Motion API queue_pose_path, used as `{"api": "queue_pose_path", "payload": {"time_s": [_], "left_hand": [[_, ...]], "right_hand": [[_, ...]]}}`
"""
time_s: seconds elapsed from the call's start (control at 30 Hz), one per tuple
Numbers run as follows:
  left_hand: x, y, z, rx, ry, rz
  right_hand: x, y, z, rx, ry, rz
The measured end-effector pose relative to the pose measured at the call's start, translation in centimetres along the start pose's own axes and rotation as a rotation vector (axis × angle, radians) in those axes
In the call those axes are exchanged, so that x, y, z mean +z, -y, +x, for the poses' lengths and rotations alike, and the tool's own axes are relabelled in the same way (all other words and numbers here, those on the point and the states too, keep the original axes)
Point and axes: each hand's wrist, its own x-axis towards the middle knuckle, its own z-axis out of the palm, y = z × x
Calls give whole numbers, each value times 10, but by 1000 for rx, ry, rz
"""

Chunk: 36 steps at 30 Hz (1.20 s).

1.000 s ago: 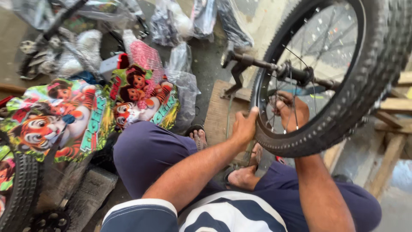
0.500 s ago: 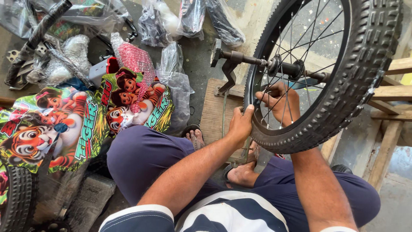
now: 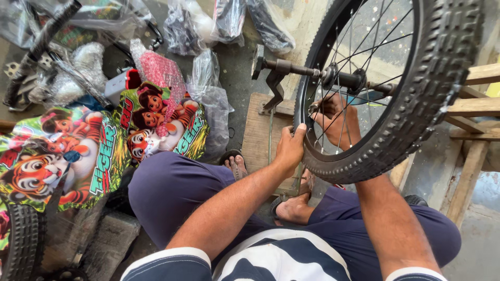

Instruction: The person sits on the floor and uses a spoke wrench to adjust the tension of the spokes on a bicycle wheel mounted on a truing stand. They repeatedly spin the wheel to check for wobbles and tighten or loosen specific spokes to align the rim.

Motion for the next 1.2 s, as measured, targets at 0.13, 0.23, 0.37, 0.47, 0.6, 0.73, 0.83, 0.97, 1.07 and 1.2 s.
{"api": "queue_pose_path", "payload": {"time_s": [0.13, 0.23, 0.37, 0.47, 0.6, 0.73, 0.83, 0.97, 1.07, 1.2], "left_hand": [[-1, 2, 1, 25, -4, 32], [0, 4, 4, 48, 8, -7], [-2, 3, 4, -7, -19, 71], [-8, -2, 15, 39, -129, 174], [-23, -23, 60, 65, -316, 324], [-48, -34, 118, 464, -175, 256], [-47, -32, 146, 497, 91, 26], [-43, -29, 154, 509, 145, 40], [-41, -34, 153, 494, 168, 45], [-38, -37, 150, 504, 141, 45]], "right_hand": [[-8, -7, 3, 20, 61, 80], [4, -17, 1, 302, -8, 277], [22, -37, -5, 515, -233, 666], [13, -48, -15, 520, -221, 836], [-1, -51, -36, 721, -259, 1108], [-13, -48, -86, 540, -243, 915], [-22, -41, -106, 372, -196, 901], [-48, -42, -112, 393, -155, 974], [-65, -46, -109, 310, -183, 790], [-94, -21, -85, 94, -201, 812]]}}
